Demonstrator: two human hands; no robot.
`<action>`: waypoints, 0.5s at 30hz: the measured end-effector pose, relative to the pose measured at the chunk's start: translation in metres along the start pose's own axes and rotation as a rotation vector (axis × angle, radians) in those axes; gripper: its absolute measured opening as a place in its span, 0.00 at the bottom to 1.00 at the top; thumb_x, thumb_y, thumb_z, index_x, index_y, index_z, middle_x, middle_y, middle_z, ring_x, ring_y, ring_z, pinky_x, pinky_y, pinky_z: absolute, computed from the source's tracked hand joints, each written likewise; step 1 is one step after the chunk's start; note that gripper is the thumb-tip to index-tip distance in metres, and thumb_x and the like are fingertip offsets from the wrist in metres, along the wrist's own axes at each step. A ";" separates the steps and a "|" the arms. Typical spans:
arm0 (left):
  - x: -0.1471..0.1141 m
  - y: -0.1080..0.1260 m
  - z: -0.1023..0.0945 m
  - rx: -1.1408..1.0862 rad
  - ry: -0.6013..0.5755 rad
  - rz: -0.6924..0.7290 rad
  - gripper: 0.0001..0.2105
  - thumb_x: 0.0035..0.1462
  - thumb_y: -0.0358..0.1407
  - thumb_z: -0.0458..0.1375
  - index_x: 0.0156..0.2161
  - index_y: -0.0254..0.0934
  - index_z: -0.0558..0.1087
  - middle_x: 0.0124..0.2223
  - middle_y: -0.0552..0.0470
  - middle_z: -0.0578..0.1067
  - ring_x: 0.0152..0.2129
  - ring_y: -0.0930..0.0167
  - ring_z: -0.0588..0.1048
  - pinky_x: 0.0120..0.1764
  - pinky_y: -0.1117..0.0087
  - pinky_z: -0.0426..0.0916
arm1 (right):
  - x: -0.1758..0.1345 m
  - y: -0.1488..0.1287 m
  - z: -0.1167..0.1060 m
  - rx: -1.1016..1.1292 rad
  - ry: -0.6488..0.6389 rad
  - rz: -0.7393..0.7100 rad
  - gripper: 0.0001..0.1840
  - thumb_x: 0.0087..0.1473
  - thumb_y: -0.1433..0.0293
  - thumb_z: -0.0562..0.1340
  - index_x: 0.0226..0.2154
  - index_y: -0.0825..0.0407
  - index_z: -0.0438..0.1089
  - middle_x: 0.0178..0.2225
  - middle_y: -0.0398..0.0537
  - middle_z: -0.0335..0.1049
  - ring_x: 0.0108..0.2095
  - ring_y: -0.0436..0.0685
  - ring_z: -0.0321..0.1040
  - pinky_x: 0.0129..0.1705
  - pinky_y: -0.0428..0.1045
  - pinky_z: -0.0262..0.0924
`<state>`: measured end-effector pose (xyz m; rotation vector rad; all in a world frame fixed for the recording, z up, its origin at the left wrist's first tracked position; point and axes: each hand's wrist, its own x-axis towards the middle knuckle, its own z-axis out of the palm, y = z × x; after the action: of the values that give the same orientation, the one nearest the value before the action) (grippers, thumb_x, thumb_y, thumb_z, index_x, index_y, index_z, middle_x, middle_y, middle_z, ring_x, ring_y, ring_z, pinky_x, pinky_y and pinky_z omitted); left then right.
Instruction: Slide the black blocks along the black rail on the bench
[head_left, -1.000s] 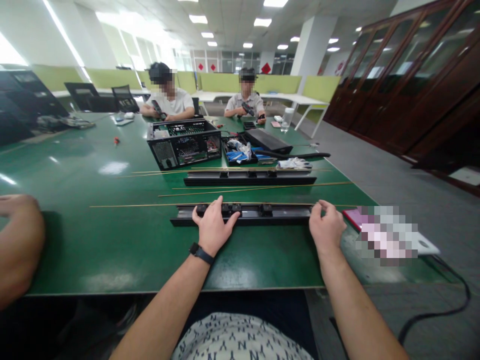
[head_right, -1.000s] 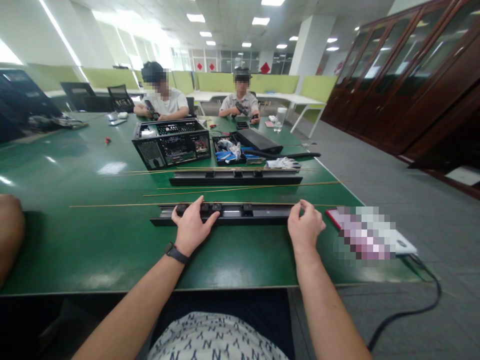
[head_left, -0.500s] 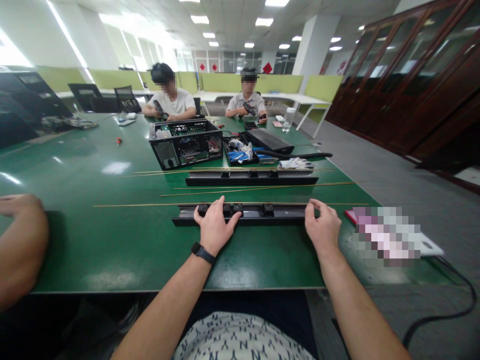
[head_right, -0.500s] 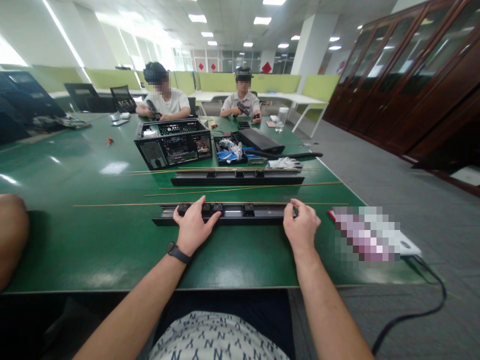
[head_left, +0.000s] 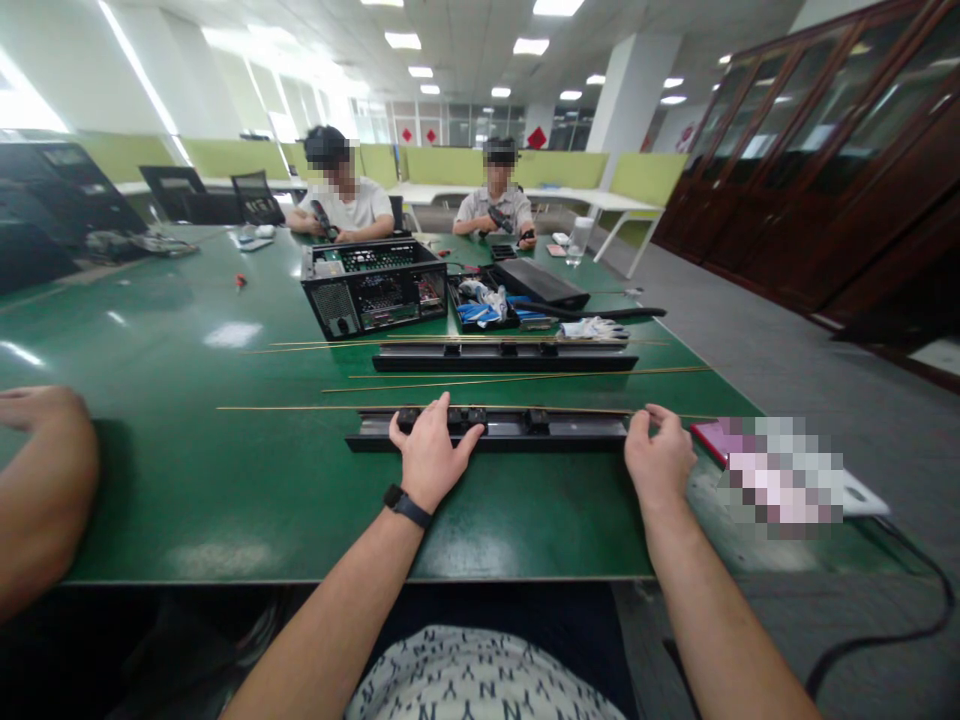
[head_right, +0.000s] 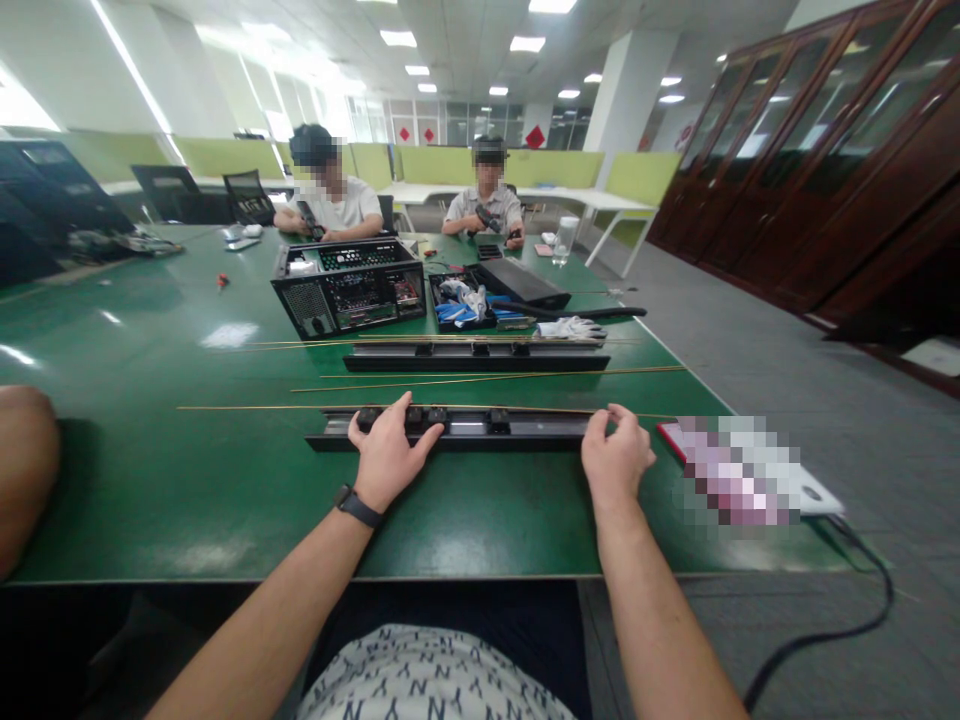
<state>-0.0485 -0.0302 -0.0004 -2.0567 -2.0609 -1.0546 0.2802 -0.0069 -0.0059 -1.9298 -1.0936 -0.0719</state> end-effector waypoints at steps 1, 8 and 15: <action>0.000 0.000 0.000 0.004 0.000 0.000 0.30 0.66 0.53 0.57 0.67 0.38 0.66 0.62 0.36 0.76 0.59 0.52 0.74 0.68 0.36 0.43 | 0.000 0.000 0.000 -0.001 -0.001 -0.001 0.26 0.60 0.57 0.54 0.52 0.54 0.74 0.48 0.60 0.78 0.52 0.69 0.70 0.60 0.67 0.57; 0.000 -0.001 0.001 0.021 -0.003 -0.001 0.31 0.65 0.53 0.58 0.67 0.38 0.66 0.62 0.35 0.77 0.59 0.51 0.74 0.68 0.36 0.44 | -0.001 0.002 0.002 -0.007 0.006 -0.112 0.23 0.61 0.57 0.54 0.46 0.52 0.77 0.43 0.58 0.79 0.48 0.66 0.72 0.58 0.63 0.61; 0.000 -0.001 0.003 0.003 0.008 0.005 0.31 0.66 0.52 0.58 0.67 0.38 0.66 0.62 0.35 0.77 0.59 0.52 0.74 0.68 0.35 0.43 | -0.006 -0.003 0.004 0.025 -0.013 -0.323 0.22 0.62 0.56 0.56 0.44 0.52 0.79 0.40 0.56 0.81 0.44 0.64 0.76 0.55 0.59 0.64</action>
<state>-0.0486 -0.0288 -0.0029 -2.0511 -2.0511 -1.0564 0.2727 -0.0073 -0.0093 -1.7186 -1.3997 -0.2223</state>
